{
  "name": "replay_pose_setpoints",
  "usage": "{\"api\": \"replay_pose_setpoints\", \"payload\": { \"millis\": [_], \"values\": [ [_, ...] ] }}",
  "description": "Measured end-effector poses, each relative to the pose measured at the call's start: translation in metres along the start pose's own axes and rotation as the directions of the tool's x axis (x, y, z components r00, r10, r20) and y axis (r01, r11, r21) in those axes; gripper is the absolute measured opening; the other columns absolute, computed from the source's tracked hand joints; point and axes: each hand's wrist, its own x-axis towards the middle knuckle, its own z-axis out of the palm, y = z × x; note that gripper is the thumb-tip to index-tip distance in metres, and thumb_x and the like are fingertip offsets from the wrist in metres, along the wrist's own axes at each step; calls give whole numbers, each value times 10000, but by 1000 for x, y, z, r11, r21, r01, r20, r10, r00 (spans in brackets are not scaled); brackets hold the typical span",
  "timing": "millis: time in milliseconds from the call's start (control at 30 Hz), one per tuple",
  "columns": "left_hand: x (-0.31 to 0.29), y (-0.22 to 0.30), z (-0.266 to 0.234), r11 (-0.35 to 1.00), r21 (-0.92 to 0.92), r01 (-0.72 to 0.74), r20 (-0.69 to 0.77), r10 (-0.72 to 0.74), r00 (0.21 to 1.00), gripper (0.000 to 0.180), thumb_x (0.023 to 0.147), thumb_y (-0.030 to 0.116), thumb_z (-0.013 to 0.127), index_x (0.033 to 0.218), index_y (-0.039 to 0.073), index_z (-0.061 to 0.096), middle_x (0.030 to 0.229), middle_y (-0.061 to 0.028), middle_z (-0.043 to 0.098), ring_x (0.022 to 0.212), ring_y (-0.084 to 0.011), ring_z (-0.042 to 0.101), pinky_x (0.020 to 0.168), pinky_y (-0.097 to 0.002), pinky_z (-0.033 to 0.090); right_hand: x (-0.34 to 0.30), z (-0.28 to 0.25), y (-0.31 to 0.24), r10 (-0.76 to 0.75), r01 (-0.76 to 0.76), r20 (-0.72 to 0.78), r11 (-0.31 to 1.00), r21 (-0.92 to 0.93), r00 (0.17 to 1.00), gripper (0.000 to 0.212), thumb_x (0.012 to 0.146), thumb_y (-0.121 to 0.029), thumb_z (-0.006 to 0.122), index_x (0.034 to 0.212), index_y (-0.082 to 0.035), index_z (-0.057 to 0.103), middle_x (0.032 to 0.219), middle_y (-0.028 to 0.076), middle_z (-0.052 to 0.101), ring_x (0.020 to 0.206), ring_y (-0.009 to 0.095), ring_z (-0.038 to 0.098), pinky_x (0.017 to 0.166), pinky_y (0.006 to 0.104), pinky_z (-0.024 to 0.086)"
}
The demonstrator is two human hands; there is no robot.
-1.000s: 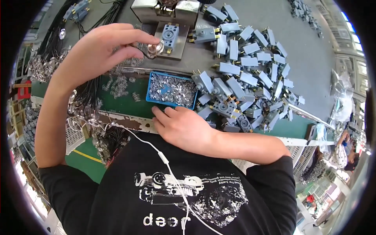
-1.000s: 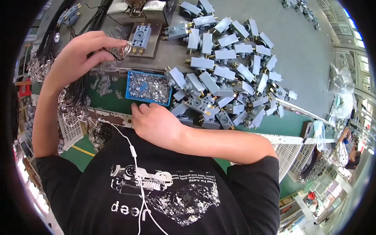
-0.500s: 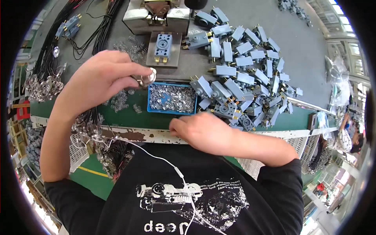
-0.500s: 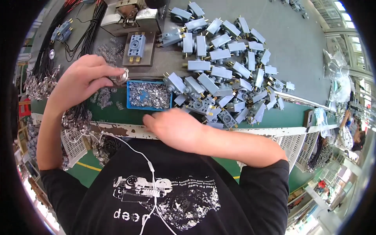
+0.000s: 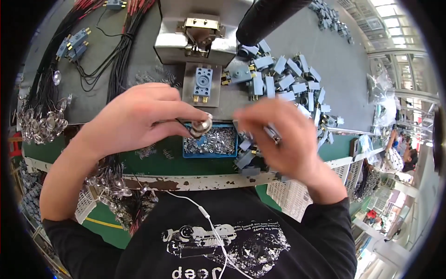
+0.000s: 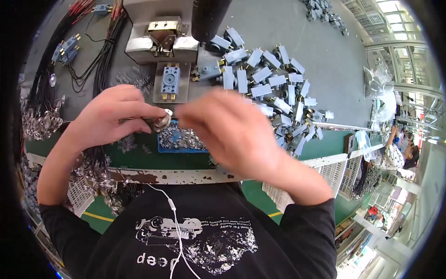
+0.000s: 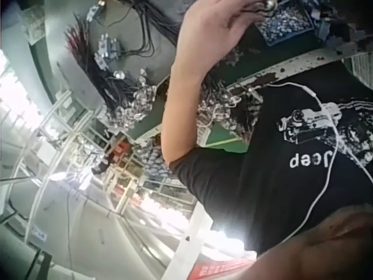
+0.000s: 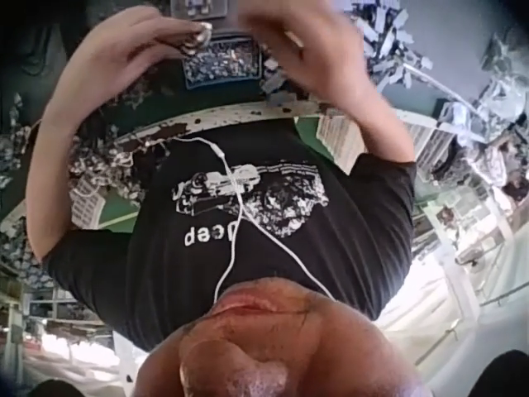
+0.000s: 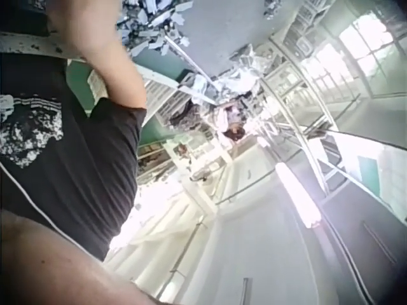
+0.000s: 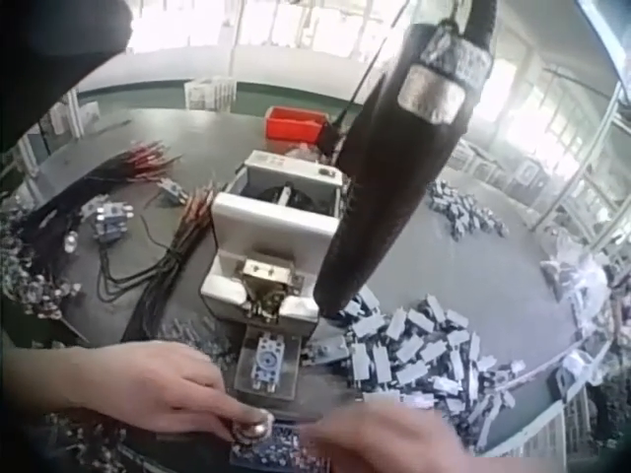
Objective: Assembling small industrial or electronic components at a factory workstation using a handheld power tool and wire harnesses.
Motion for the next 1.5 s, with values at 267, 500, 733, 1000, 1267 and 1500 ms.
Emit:
{"api": "replay_pose_setpoints", "payload": {
  "millis": [267, 500, 733, 1000, 1267, 1500],
  "values": [
    [-1, -3, 10, 987, 127, -103, 80, 94, 992, 336, 831, 230, 779, 1158, 172, 728, 827, -40, 585, 833, -270, 612, 772, -405, 496, 40, 31, 34, 105, -108, -28, 989, -99, 994, 200, 914, -10, 694, 1111, -39, 677, 989, 91, 747, 774, 225, 716, 675, 333, 560],
    [4, -4, 29, 990, 93, -104, -155, 117, 981, 368, 823, 187, 786, 1186, 182, 729, 810, -40, 563, 814, -252, 600, 765, -395, 486, 45, 39, 41, 196, -191, 29, 975, -115, 980, 116, 904, -50, 722, 1013, -41, 683, 1010, 80, 761, 777, 226, 717, 677, 324, 560],
    [12, -6, 32, 981, 171, -88, -109, 108, 988, 323, 868, 219, 745, 1182, 157, 702, 887, -39, 603, 890, -251, 620, 826, -389, 494, 43, 42, 44, 66, -54, 38, 969, -243, 997, 126, 844, -58, 743, 953, -63, 679, 970, 64, 735, 879, 293, 690, 747, 379, 559],
    [0, 3, 16, 978, 187, -92, 16, 91, 996, 323, 864, 213, 745, 1181, 160, 712, 905, -29, 626, 896, -238, 618, 837, -385, 489, 49, 38, 42, 45, -24, 62, 951, -308, 997, 97, 851, -87, 737, 920, -71, 670, 980, 47, 733, 898, 296, 680, 759, 396, 554],
    [-8, 11, 3, 969, 244, -29, 20, 25, 999, 311, 837, 236, 770, 1107, 109, 685, 936, -44, 634, 917, -253, 623, 858, -380, 484, 33, 25, -3, 356, -420, 319, 893, 161, 878, 353, 910, -56, 751, 1222, -48, 587, 994, 63, 723, 881, 148, 699, 756, 294, 557],
    [-64, 6, -46, 821, 220, 527, -400, -417, 816, 424, 922, 301, 726, 1203, 16, 584, 1080, -171, 684, 1034, -359, 664, 867, -416, 529, 27, 27, 11, 450, -646, 468, 600, 472, 760, 440, 975, -3, 667, 1398, -63, 560, 1100, 51, 664, 901, 64, 622, 784, 212, 547]
  ]
}}
